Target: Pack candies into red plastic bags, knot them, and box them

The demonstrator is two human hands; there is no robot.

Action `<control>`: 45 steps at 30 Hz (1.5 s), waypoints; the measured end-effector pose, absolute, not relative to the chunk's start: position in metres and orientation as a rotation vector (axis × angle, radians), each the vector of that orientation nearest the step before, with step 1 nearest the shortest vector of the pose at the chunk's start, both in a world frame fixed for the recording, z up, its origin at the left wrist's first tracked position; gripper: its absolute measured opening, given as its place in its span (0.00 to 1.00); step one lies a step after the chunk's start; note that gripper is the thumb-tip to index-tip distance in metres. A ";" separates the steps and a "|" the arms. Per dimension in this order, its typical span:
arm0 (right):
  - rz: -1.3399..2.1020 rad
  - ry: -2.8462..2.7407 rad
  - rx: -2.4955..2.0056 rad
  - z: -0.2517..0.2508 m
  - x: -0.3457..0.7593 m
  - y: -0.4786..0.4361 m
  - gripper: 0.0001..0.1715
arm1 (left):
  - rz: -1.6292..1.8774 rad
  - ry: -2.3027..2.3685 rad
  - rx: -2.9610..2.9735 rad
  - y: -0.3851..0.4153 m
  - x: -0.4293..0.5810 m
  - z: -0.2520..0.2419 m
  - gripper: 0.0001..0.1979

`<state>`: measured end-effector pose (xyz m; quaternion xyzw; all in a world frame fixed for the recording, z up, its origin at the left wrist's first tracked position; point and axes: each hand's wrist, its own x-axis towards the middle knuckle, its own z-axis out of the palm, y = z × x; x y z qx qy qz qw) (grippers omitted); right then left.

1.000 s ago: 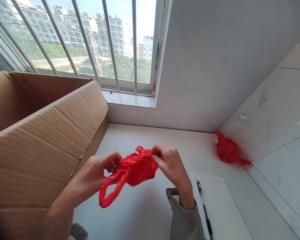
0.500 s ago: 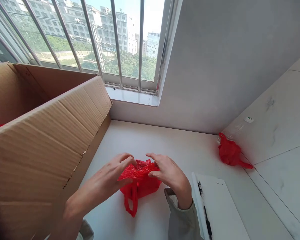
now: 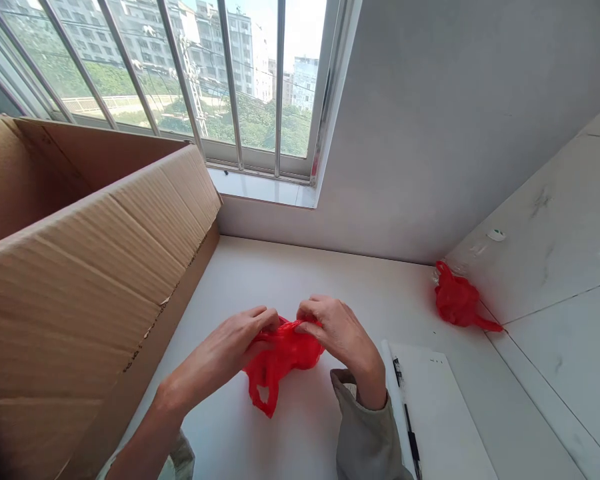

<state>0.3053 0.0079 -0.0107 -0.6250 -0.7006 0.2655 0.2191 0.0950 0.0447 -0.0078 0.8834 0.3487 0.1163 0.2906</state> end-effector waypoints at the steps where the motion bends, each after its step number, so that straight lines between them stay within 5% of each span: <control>1: 0.693 -1.904 -1.732 -0.009 0.313 0.005 0.09 | 0.341 0.941 2.315 0.046 0.092 -0.004 0.09; 11: 0.392 -1.680 -2.117 -0.013 0.361 -0.014 0.17 | 0.689 1.238 2.159 0.052 0.059 0.014 0.06; 17: 0.421 -1.631 -2.221 -0.014 0.359 -0.023 0.13 | 0.785 1.382 2.135 0.053 0.056 0.013 0.06; 22: 0.286 -1.609 -2.107 -0.005 0.343 -0.031 0.15 | 0.794 1.233 2.234 0.046 0.061 0.007 0.24; 27: 0.048 -1.796 -1.744 0.011 0.311 -0.022 0.14 | 0.819 1.203 2.249 0.039 0.071 0.016 0.07; 29: 0.017 -1.864 -1.576 0.013 0.291 -0.015 0.14 | 0.866 1.236 2.282 0.039 0.073 0.020 0.11; 35: 0.053 -2.230 -1.346 -0.001 0.243 0.007 0.20 | 1.020 1.283 2.323 0.040 0.069 0.023 0.13; 39: 0.264 -2.282 -1.743 -0.007 0.249 0.011 0.25 | 0.977 1.320 2.217 0.038 0.067 0.025 0.12; 42: 0.459 -2.093 -2.048 0.000 0.263 0.005 0.18 | 1.021 1.336 2.109 0.036 0.068 0.026 0.15; 45: 0.531 -1.962 -2.122 0.009 0.275 -0.006 0.31 | 1.000 1.275 1.967 0.035 0.069 0.028 0.19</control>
